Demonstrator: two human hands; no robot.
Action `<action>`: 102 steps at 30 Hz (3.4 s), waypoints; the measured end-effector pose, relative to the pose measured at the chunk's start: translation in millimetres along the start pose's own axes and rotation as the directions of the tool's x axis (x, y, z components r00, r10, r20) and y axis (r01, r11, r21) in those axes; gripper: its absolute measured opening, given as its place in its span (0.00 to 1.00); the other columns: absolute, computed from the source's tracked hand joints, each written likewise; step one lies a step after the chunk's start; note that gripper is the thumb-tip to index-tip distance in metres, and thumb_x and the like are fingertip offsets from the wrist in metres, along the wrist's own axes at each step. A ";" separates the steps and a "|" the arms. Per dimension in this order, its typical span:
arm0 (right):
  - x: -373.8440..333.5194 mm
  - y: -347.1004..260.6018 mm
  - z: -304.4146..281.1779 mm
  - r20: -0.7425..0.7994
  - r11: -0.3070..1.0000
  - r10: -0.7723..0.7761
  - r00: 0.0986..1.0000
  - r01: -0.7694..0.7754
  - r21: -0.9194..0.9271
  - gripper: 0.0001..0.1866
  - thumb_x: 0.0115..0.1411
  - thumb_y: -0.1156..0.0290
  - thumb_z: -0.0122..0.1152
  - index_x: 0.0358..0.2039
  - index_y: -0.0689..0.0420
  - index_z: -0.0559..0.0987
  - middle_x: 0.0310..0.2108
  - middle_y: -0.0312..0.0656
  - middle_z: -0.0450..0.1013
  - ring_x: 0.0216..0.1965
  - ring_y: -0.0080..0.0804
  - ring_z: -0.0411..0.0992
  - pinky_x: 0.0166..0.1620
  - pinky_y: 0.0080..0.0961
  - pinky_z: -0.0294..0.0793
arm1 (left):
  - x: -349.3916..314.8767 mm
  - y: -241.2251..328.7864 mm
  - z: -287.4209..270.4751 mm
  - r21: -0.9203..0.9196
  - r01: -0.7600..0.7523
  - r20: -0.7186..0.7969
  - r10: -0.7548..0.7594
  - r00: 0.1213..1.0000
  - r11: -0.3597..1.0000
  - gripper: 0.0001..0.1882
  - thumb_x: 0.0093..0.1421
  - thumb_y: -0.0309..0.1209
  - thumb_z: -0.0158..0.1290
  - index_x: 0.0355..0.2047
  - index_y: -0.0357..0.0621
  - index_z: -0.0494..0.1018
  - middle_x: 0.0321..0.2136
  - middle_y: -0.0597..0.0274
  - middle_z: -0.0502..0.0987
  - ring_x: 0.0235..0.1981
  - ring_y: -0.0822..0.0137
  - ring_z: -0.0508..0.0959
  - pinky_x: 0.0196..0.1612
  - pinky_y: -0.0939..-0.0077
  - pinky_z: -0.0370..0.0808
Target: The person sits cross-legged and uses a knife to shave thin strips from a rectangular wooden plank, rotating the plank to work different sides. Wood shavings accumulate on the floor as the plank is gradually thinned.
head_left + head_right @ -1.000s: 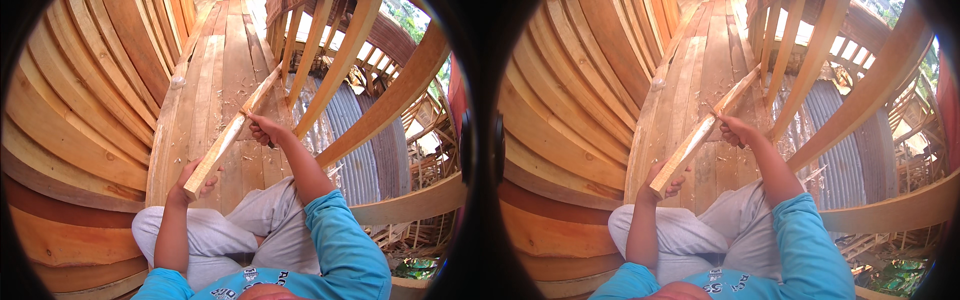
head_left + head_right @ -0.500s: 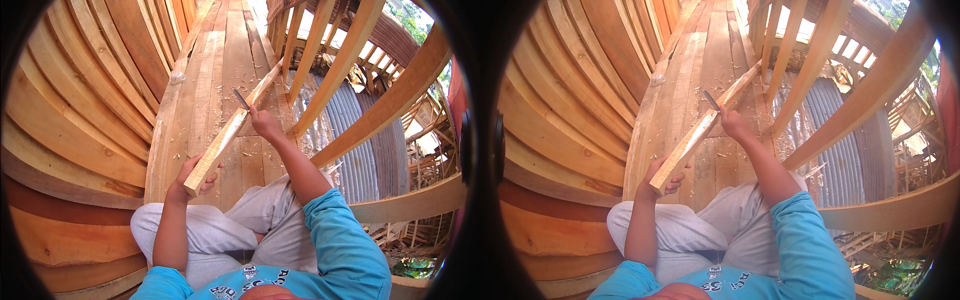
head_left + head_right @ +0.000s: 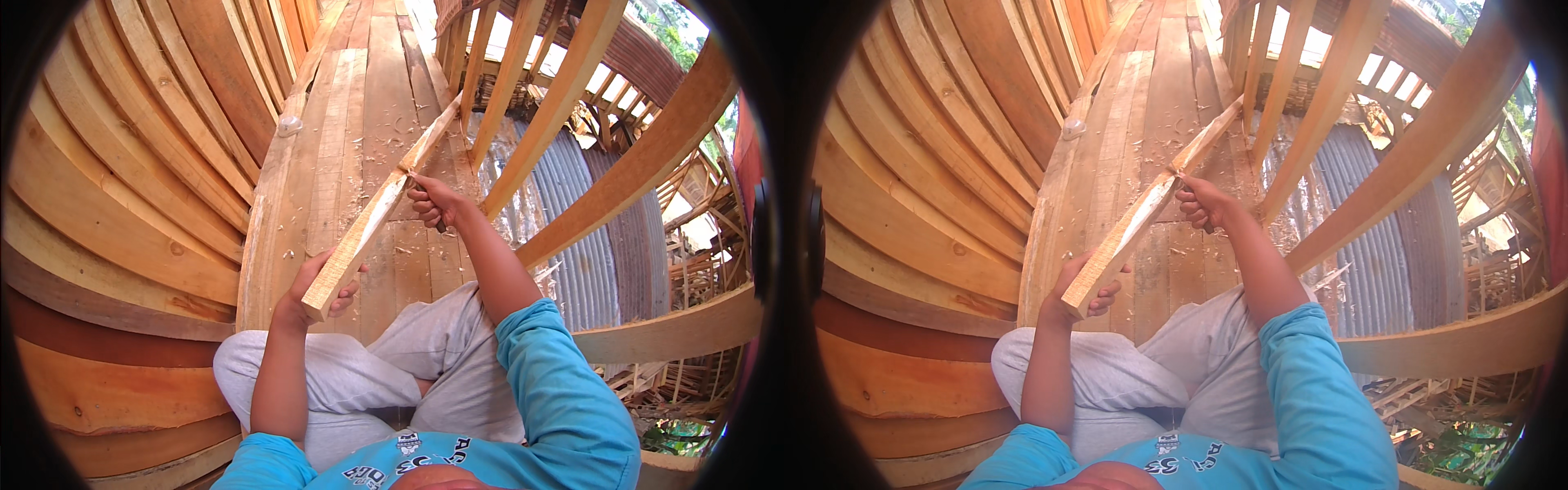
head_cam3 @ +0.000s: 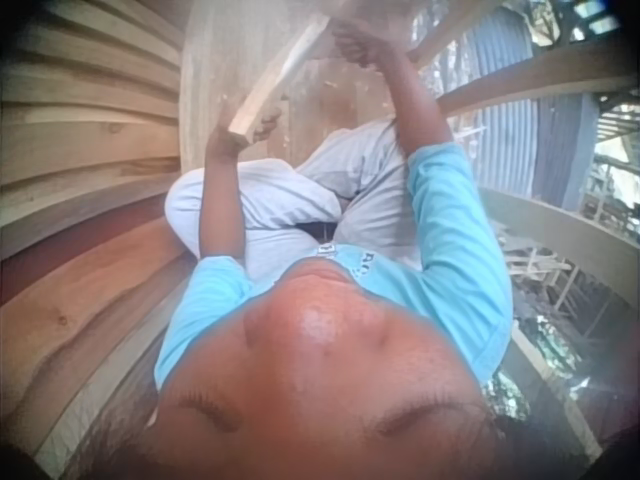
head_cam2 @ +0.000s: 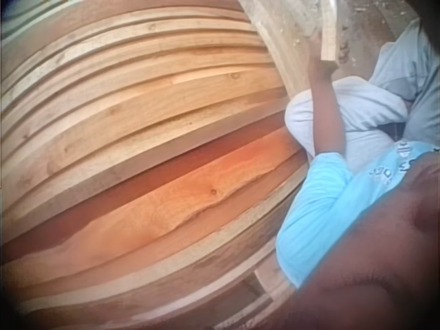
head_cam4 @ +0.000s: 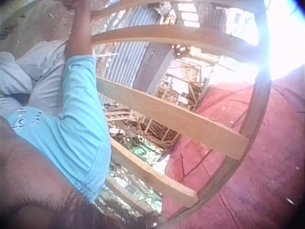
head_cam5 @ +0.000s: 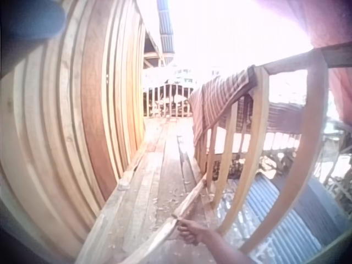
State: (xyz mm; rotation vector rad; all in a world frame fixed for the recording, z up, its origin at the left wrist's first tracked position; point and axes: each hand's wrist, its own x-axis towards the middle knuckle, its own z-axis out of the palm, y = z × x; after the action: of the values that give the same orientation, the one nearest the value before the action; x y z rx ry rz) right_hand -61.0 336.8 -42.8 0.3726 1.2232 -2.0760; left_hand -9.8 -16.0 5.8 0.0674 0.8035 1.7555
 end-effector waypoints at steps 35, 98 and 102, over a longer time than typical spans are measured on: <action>8.6 13.5 20.3 -0.422 0.558 -0.616 0.665 -0.010 -0.830 0.38 0.65 0.30 0.46 0.16 0.54 0.68 0.12 0.38 0.63 0.14 0.32 0.64 0.19 0.32 0.61 | -4.1 4.9 7.4 0.046 0.015 -0.160 -0.007 0.987 0.999 0.30 0.75 0.50 0.29 0.55 0.35 0.68 0.15 0.60 0.66 0.08 0.69 0.66 0.11 0.78 0.64; 58.2 160.8 122.5 0.043 -0.435 0.119 0.992 0.091 -0.896 0.23 0.54 0.49 0.68 0.35 0.59 0.85 0.36 0.48 0.81 0.40 0.45 0.80 0.41 0.41 0.78 | 0.7 6.7 9.2 0.106 -0.009 -0.168 0.027 0.985 0.994 0.33 0.74 0.50 0.30 0.53 0.28 0.68 0.14 0.65 0.64 0.06 0.75 0.64 0.07 0.83 0.62; 69.4 174.3 118.0 0.014 -0.399 0.238 0.971 0.111 -0.910 0.23 0.54 0.50 0.66 0.38 0.59 0.85 0.38 0.48 0.81 0.40 0.45 0.80 0.41 0.41 0.77 | 1.0 7.8 10.7 0.114 -0.006 -0.180 0.027 0.983 0.993 0.33 0.73 0.51 0.30 0.53 0.28 0.68 0.14 0.65 0.64 0.06 0.75 0.64 0.07 0.83 0.62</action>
State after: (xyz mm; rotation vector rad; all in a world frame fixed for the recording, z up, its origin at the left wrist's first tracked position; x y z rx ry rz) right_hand 19.7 151.8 -134.5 -0.6729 2.2139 -0.0799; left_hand -11.9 -10.9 17.9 -0.0113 1.0375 1.7481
